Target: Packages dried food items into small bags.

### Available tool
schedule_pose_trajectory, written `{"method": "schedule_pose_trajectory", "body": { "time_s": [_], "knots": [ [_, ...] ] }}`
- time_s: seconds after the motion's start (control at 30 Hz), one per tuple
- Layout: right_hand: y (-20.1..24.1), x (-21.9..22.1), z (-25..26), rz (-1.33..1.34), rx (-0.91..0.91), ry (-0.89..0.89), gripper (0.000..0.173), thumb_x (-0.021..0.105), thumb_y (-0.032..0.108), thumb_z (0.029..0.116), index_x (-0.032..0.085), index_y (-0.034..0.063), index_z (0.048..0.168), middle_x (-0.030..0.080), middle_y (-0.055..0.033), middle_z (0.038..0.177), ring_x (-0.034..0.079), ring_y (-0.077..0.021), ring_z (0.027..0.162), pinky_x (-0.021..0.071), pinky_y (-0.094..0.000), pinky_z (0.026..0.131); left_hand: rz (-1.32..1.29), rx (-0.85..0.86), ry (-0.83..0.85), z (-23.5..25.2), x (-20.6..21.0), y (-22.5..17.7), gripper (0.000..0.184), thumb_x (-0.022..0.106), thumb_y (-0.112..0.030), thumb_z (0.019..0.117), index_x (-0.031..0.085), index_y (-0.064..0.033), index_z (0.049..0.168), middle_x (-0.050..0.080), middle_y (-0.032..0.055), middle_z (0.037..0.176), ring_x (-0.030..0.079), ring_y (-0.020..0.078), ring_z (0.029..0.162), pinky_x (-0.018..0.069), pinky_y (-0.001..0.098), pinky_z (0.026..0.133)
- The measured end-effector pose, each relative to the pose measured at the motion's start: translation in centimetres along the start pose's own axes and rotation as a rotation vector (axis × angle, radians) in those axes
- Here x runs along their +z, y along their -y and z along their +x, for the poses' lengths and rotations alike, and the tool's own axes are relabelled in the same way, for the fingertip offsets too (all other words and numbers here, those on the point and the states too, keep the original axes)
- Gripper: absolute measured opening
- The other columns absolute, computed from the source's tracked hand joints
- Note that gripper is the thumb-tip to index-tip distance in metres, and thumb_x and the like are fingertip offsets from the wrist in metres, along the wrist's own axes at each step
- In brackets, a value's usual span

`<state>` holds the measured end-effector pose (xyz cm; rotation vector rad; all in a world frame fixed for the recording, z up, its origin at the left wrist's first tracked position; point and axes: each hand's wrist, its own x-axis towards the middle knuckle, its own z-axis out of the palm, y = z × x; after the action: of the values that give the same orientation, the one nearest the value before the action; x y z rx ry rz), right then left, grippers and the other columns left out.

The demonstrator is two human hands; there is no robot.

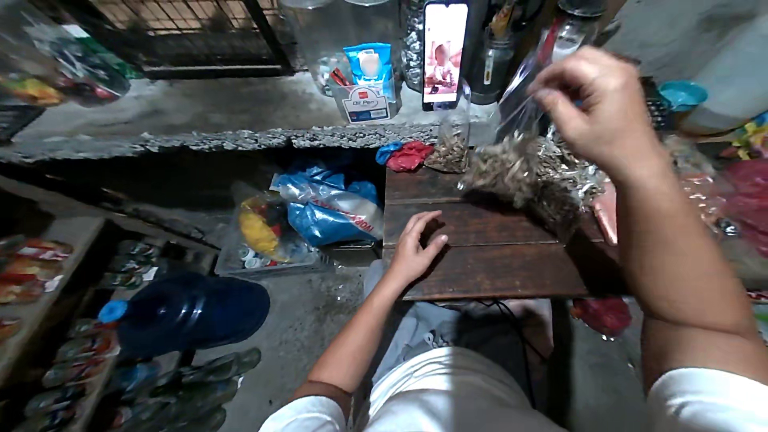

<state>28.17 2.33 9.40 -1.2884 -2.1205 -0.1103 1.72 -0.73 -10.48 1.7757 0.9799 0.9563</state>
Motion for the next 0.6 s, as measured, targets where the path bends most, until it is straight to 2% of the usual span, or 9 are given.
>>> {"method": "schedule_pose_trajectory", "body": {
  "time_s": [0.1, 0.17, 0.23, 0.33, 0.4, 0.47, 0.5, 0.53, 0.6],
  "knots": [
    [2.5, 1.7, -2.2, 0.064, -0.121, 0.106, 0.023, 0.053, 0.006, 0.1008, 0.07, -0.0066, 0.107, 0.069, -0.0239, 0.101, 0.069, -0.035, 0.094, 0.0549, -0.0475, 0.089, -0.01, 0.036, 0.057, 0.2, 0.0, -0.7, 0.092, 0.08, -0.033, 0.084, 0.034, 0.0026, 0.155, 0.048, 0.024, 0.149, 0.051, 0.0288, 0.136, 0.0434, 0.0452, 0.112],
    [3.8, 2.9, -3.7, 0.122, -0.173, 0.148, 0.021, 0.054, 0.007, 0.0992, 0.072, -0.0034, 0.104, 0.07, -0.0192, 0.097, 0.069, -0.031, 0.09, 0.0565, -0.0446, 0.084, 0.025, -0.002, 0.118, 0.2, -0.1, -1.0, 0.109, 0.085, -0.036, 0.0789, 0.021, -0.0013, 0.16, 0.045, 0.0233, 0.152, 0.048, 0.0291, 0.139, 0.041, 0.0473, 0.114],
    [5.1, 3.6, -5.1, 0.162, -0.216, 0.172, 0.022, 0.054, 0.01, 0.0989, 0.073, 0.0001, 0.101, 0.07, -0.0146, 0.094, 0.07, -0.0266, 0.088, 0.0575, -0.0407, 0.081, 0.062, -0.06, 0.159, 0.1, -0.2, -1.0, 0.1, 0.084, -0.031, 0.0812, 0.028, -0.0027, 0.158, 0.056, 0.0231, 0.142, 0.057, 0.029, 0.13, 0.0454, 0.0481, 0.11],
    [5.7, 3.6, -6.5, 0.237, -0.255, 0.13, 0.023, 0.055, 0.014, 0.0992, 0.074, 0.0022, 0.094, 0.07, -0.009, 0.088, 0.068, -0.0168, 0.084, 0.0563, -0.0302, 0.077, 0.087, -0.094, 0.154, -0.4, -0.1, -0.5, 0.07, 0.08, -0.023, 0.0862, 0.049, 0.0043, 0.143, 0.068, 0.0211, 0.119, 0.067, 0.0256, 0.112, 0.051, 0.0446, 0.102],
    [4.8, 2.3, -6.7, 0.323, -0.196, 0.007, 0.025, 0.055, 0.01, 0.0997, 0.072, -0.0053, 0.091, 0.071, -0.0127, 0.089, 0.066, -0.0101, 0.085, 0.0539, -0.0225, 0.081, 0.084, -0.076, 0.112, -0.6, 0.0, 0.3, 0.063, 0.079, -0.021, 0.0869, 0.053, 0.0067, 0.138, 0.069, 0.0214, 0.118, 0.067, 0.0251, 0.111, 0.0514, 0.0438, 0.102],
    [2.4, 1.0, -6.8, 0.285, -0.047, -0.111, 0.028, 0.052, 0.011, 0.1023, 0.07, -0.0098, 0.095, 0.068, -0.014, 0.093, 0.063, -0.0051, 0.086, 0.0519, -0.019, 0.082, 0.045, -0.087, 0.061, -0.8, 0.1, 0.7, 0.064, 0.079, -0.018, 0.0869, 0.052, 0.0082, 0.138, 0.067, 0.0227, 0.12, 0.067, 0.0233, 0.112, 0.0517, 0.0403, 0.102],
    [0.6, 0.9, -7.1, 0.209, 0.034, -0.114, 0.028, 0.053, 0.014, 0.1029, 0.07, -0.008, 0.099, 0.068, -0.0148, 0.096, 0.064, -0.0081, 0.088, 0.0526, -0.0222, 0.083, 0.02, -0.093, 0.037, -0.9, 0.2, 0.7, 0.064, 0.079, -0.016, 0.0863, 0.05, 0.0087, 0.138, 0.067, 0.0224, 0.121, 0.067, 0.0213, 0.112, 0.0522, 0.0377, 0.101],
    [-1.0, 1.3, -7.4, 0.125, 0.117, -0.046, 0.027, 0.057, 0.017, 0.1016, 0.071, -0.0066, 0.105, 0.068, -0.02, 0.102, 0.066, -0.019, 0.091, 0.0541, -0.0329, 0.085, -0.002, -0.1, 0.019, -0.8, 0.3, 0.7, 0.065, 0.079, -0.014, 0.0859, 0.049, 0.0089, 0.138, 0.066, 0.0224, 0.122, 0.067, 0.0202, 0.112, 0.0523, 0.0361, 0.101],
    [-3.2, 3.2, -8.0, 0.01, 0.293, 0.244, 0.037, 0.071, 0.021, 0.0962, 0.067, -0.0009, 0.125, 0.061, -0.0314, 0.124, 0.063, -0.0468, 0.112, 0.0497, -0.0628, 0.095, -0.017, -0.132, 0.01, -0.7, 0.3, 0.4, 0.066, 0.079, -0.012, 0.0865, 0.046, 0.0086, 0.14, 0.065, 0.0232, 0.124, 0.066, 0.0202, 0.113, 0.0517, 0.035, 0.101]
  ]
}}
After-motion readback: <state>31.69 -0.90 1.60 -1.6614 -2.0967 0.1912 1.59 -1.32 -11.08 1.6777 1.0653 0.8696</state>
